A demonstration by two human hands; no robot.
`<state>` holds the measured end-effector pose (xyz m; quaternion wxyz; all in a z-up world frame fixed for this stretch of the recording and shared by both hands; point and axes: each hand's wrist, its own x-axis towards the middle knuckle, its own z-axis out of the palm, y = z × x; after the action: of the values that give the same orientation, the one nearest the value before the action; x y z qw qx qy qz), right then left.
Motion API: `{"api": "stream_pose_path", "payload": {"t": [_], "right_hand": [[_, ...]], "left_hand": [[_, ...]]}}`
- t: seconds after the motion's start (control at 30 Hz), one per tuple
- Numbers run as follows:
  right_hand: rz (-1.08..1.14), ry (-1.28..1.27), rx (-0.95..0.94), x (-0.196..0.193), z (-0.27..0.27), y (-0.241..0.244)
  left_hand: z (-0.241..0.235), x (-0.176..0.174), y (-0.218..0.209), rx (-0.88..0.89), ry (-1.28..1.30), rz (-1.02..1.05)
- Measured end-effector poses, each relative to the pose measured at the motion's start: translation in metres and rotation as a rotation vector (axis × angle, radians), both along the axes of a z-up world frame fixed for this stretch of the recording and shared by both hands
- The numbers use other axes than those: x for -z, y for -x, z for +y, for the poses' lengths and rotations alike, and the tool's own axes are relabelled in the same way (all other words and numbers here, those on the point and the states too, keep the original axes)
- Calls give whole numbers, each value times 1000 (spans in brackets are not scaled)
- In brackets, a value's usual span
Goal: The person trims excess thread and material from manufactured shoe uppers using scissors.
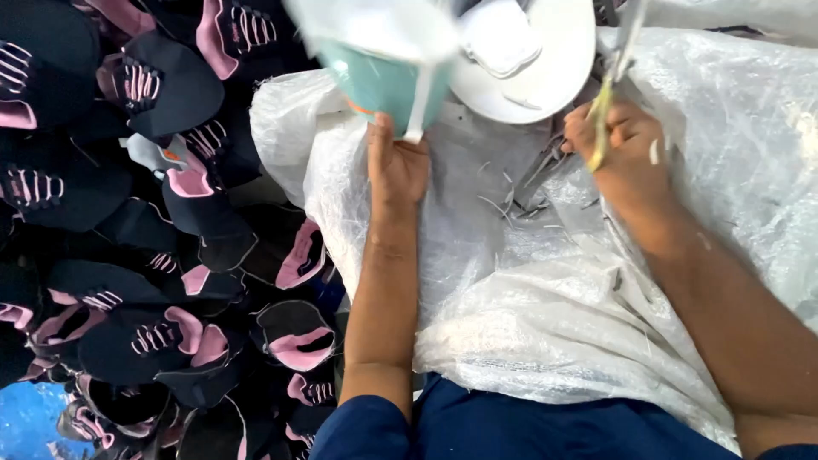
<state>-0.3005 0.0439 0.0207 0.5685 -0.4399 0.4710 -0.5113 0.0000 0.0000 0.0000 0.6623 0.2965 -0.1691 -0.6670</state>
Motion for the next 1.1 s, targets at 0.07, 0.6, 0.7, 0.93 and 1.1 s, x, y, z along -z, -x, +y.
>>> {"api": "stream_pose_path", "payload": {"t": [0.07, 0.6, 0.7, 0.93, 1.1], "right_hand": [[248, 50, -22, -20, 3, -5], [866, 375, -76, -51, 1, -17], [792, 163, -99, -37, 6, -14], [693, 187, -74, -54, -2, -17], [810, 207, -206, -62, -5, -23]], "left_hand": [[-3, 14, 2, -16, -2, -25], [8, 6, 26, 400, 78, -613], [11, 24, 24, 416, 55, -612], [14, 19, 35, 324, 80, -654], [15, -9, 41, 46, 234, -1258]]}}
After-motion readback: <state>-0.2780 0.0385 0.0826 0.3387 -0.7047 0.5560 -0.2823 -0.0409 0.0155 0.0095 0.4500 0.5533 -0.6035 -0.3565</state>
